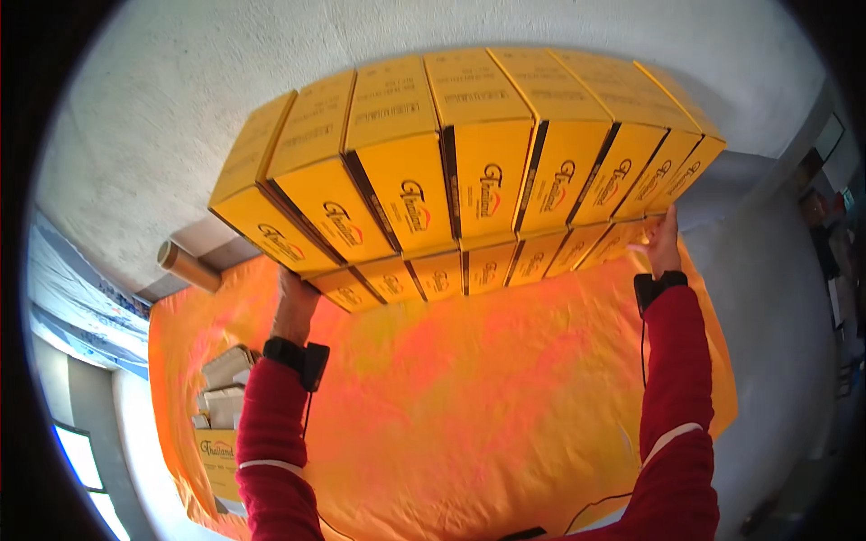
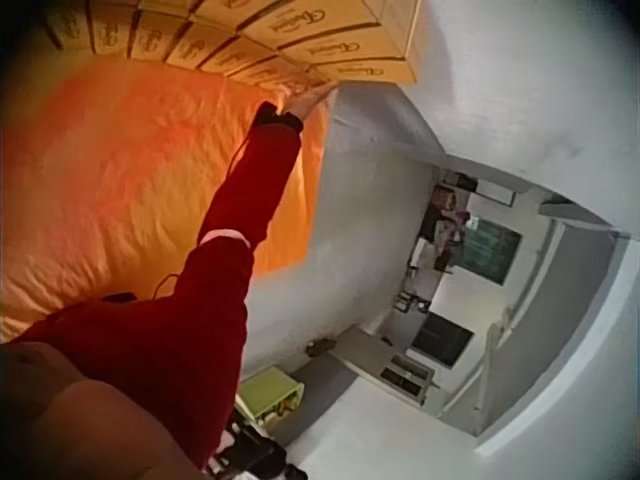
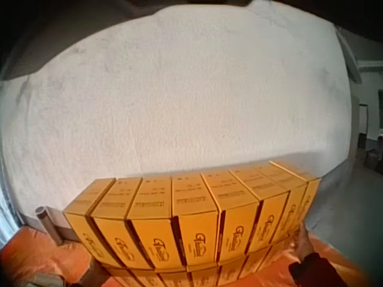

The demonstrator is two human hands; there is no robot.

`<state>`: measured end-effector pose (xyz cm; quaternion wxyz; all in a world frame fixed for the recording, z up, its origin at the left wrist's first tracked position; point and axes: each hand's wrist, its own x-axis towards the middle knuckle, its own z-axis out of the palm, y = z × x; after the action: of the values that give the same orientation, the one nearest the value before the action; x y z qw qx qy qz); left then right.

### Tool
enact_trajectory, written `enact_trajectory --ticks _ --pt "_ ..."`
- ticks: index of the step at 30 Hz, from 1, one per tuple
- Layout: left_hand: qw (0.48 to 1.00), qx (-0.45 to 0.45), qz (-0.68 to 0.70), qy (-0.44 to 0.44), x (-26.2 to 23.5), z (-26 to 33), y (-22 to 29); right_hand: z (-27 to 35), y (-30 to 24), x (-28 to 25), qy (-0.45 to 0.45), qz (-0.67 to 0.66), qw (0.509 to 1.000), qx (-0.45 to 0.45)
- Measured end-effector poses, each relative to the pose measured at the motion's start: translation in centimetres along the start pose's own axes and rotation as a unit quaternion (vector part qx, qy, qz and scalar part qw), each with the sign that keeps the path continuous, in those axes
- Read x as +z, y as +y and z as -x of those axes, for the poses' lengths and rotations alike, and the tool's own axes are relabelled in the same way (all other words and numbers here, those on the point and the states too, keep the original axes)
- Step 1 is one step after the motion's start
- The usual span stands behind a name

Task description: Folding and stacking yellow cardboard boxes on a table.

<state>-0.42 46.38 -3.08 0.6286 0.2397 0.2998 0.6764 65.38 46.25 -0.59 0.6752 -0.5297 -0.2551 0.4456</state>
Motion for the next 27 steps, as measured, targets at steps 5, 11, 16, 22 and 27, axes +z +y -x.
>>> enact_trajectory --ticks 5,11,16,22,27 --pt "0.999 0.004 -0.028 0.034 0.7 0.2 -0.1 0.5 0.4 -0.7 0.005 0.001 1.000 -0.011" --pt "0.999 -0.004 -0.041 0.034 1.4 0.0 -0.1 0.9 0.8 -0.6 -0.019 0.020 0.999 -0.044" --pt "0.999 0.004 -0.021 0.038 -0.4 -1.2 -0.4 0.4 0.3 0.2 -0.014 0.052 0.998 -0.030" --pt "1.000 -0.008 -0.023 -0.002 -1.3 -1.5 -0.1 0.5 -0.3 0.3 -0.002 0.005 0.999 -0.032" --pt "0.999 0.006 -0.048 0.000 -2.7 -1.9 0.6 0.5 1.3 0.3 0.055 0.017 0.998 -0.003"
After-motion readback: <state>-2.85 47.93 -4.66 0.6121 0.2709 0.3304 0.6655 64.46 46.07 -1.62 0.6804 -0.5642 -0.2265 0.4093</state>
